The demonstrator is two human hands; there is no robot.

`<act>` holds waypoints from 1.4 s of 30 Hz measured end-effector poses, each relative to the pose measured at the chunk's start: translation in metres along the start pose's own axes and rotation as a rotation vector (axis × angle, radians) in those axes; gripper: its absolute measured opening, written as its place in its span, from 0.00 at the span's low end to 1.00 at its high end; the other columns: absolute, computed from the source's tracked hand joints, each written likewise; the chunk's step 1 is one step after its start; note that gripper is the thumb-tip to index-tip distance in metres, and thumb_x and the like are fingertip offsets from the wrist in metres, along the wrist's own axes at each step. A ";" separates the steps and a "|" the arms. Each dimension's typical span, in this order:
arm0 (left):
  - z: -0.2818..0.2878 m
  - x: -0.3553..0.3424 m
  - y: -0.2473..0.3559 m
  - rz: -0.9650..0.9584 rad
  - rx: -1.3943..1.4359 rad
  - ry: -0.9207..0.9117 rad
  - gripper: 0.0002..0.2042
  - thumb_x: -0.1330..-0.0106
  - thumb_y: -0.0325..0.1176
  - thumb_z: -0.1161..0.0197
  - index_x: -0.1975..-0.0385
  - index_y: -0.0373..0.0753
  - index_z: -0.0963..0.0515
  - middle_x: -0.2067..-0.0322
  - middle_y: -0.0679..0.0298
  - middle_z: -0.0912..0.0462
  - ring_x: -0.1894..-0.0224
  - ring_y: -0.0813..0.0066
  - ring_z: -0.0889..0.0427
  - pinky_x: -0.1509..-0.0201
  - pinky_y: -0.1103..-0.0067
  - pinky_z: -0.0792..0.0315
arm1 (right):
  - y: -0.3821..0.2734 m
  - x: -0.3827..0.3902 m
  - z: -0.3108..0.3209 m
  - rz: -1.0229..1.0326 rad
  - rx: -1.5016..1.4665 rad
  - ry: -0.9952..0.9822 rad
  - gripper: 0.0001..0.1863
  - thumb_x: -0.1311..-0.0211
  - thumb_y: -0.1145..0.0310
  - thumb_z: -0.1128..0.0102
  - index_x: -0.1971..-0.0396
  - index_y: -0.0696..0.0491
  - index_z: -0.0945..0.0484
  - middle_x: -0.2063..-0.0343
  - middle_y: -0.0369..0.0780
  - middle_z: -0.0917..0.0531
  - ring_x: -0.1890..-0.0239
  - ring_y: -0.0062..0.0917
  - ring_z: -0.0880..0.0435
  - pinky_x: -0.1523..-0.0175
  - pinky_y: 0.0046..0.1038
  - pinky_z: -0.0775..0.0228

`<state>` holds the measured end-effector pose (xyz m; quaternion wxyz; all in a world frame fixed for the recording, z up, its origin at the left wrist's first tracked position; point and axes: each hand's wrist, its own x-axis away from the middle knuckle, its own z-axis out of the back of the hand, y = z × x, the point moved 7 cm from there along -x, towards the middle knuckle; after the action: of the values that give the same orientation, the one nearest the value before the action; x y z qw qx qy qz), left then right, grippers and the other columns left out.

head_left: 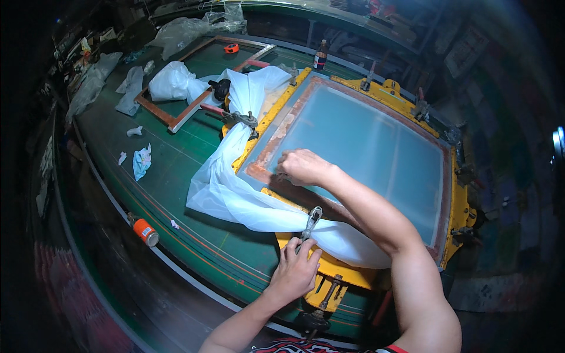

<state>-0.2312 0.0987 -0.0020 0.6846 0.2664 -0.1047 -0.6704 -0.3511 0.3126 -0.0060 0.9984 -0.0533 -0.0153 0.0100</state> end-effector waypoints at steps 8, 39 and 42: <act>-0.001 0.000 -0.005 0.015 -0.031 -0.036 0.19 0.43 0.22 0.37 0.49 0.31 0.21 0.40 0.53 0.28 0.38 0.49 0.34 0.33 0.57 0.36 | -0.024 -0.043 -0.020 0.153 -0.131 0.313 0.15 0.47 0.74 0.38 0.57 0.53 0.15 0.62 0.39 0.13 0.52 0.38 0.17 0.45 0.37 0.22; 0.001 0.002 -0.011 -0.005 0.229 0.027 0.18 0.44 0.18 0.37 0.52 0.33 0.20 0.42 0.53 0.27 0.40 0.45 0.36 0.32 0.56 0.37 | 0.068 -0.025 0.014 -0.447 -0.170 0.279 0.07 0.45 0.76 0.38 0.66 0.61 0.16 0.67 0.55 0.13 0.60 0.51 0.13 0.53 0.45 0.20; 0.004 0.001 -0.014 0.015 0.278 0.058 0.19 0.47 0.15 0.39 0.53 0.33 0.20 0.42 0.52 0.27 0.40 0.45 0.36 0.32 0.57 0.37 | 0.094 -0.050 0.019 -0.513 -0.124 0.364 0.08 0.44 0.75 0.37 0.65 0.61 0.16 0.67 0.57 0.14 0.59 0.52 0.13 0.52 0.47 0.20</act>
<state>-0.2450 0.0976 -0.0057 0.6486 0.3774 -0.1787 -0.6363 -0.4029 0.4072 0.0017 0.9495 -0.1093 0.1502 -0.2529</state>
